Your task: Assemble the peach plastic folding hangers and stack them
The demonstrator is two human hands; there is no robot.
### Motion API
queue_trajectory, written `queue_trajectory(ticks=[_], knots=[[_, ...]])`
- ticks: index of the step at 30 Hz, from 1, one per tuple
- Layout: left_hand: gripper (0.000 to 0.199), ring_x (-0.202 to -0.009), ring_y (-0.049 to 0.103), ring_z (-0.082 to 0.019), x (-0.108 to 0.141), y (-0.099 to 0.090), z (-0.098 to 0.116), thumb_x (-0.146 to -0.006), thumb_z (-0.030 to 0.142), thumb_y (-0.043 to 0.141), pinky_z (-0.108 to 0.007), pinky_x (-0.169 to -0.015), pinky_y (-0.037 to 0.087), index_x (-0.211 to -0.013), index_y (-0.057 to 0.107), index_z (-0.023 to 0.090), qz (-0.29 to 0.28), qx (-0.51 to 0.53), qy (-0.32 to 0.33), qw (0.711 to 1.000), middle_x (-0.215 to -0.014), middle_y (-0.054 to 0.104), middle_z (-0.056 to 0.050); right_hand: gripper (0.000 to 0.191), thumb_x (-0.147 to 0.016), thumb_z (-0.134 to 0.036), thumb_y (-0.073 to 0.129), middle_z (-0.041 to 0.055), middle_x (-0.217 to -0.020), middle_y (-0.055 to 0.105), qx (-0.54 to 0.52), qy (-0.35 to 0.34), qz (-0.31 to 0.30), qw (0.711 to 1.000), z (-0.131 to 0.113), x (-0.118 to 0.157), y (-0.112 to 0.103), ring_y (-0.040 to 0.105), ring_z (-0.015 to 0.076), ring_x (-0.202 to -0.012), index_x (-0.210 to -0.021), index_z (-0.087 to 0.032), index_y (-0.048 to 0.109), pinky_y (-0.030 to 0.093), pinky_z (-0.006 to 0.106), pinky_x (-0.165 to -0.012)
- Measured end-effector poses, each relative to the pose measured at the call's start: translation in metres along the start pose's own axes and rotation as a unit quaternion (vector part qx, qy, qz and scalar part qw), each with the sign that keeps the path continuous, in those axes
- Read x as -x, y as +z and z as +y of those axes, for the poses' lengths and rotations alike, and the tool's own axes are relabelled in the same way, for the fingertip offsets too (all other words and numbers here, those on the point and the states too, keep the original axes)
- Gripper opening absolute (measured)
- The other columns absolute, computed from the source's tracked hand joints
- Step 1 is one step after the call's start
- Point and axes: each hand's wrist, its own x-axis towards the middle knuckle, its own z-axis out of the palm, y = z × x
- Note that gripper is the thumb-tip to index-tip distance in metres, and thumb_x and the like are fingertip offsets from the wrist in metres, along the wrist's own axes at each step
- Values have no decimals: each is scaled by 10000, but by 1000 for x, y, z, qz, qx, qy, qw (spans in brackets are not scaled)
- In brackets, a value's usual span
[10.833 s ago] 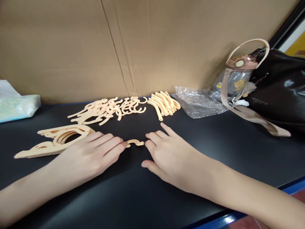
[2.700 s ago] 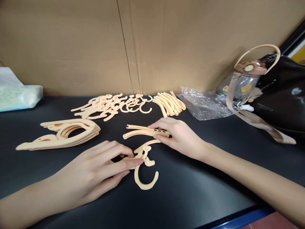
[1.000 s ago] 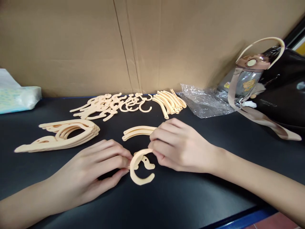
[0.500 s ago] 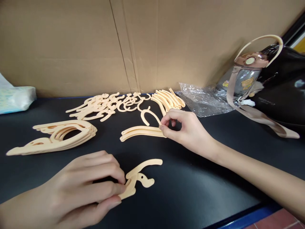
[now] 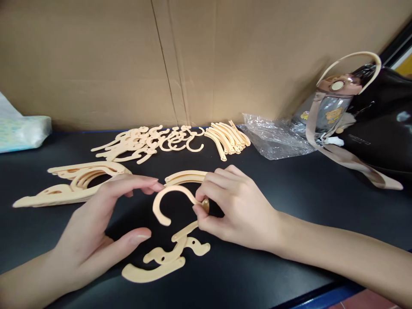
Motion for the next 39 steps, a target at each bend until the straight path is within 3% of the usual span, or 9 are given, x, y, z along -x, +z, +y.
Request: queue_trajectory(ticks=[3,7,9,12,16,24,31,36,39], knots=[[377,-870,617,-168,0,3,0,-956,426,554,-295,-765,478,-1278,446,263,-18,26,-26,999,-996,643,-6,93,-835,-126,586,-25,-690,641,7,-15,10,1000,-5,1,4,560,115,-651,-760,-181,585,365,303,-678],[162,-718,591,-123,-1,9,2,-952,225,559,-259,-695,464,-1110,578,258,-21,36,-32,999,-823,634,35,92,-870,-138,586,-14,-709,660,24,-47,21,998,-8,3,6,582,121,-668,-790,-181,602,373,304,-691],[162,-655,567,-102,-1,11,2,-953,154,515,-235,-646,453,-1046,604,253,-19,36,-47,998,-764,607,48,86,-900,-165,600,-10,-735,677,12,-50,10,999,-8,3,6,595,123,-687,-819,-180,624,374,306,-700],[133,-602,580,-86,-2,11,-1,-962,191,508,-208,-587,452,-1053,584,252,-30,43,-93,994,-729,596,66,60,-925,-232,625,-15,-776,694,-44,-25,-38,998,-5,3,4,616,122,-731,-898,-184,649,382,301,-717],[152,-667,618,-92,-2,9,-7,-993,241,473,-210,-636,468,-1110,567,264,-42,27,-115,992,-764,621,68,80,-934,-225,610,1,-855,717,-62,-5,-68,996,5,2,1,627,138,-796,-980,-181,658,400,310,-745],[195,-848,557,-183,-2,6,-18,-998,204,448,-328,-737,430,-1054,631,239,-58,-103,-62,991,-955,650,-2,275,-948,-242,562,113,-1209,642,113,-31,-61,991,27,2,-2,587,248,-1070,-1200,-199,663,454,401,-894],[182,-940,537,-212,-4,4,-11,-973,209,483,-377,-820,404,-1097,616,202,-50,-124,-24,991,-1078,623,-50,199,-941,-257,572,109,-1081,676,143,-35,-12,989,25,0,-9,611,253,-992,-809,-186,705,461,412,-846],[195,-1046,541,-242,-4,1,-7,-877,317,652,-398,-878,338,-1044,620,222,-111,-81,53,989,-1105,639,-36,220,-949,-294,588,105,-1146,664,124,-59,-43,990,25,2,-6,592,234,-1044,-1121,-195,682,454,391,-875],[216,-1027,548,-224,-4,-1,-12,-840,314,694,-383,-890,328,-1027,616,237,-137,-56,46,988,-1080,640,-14,214,-955,-267,580,100,-1118,671,116,-65,-56,990,26,2,-3,594,227,-1031,-1115,-176,688,451,377,-857]])
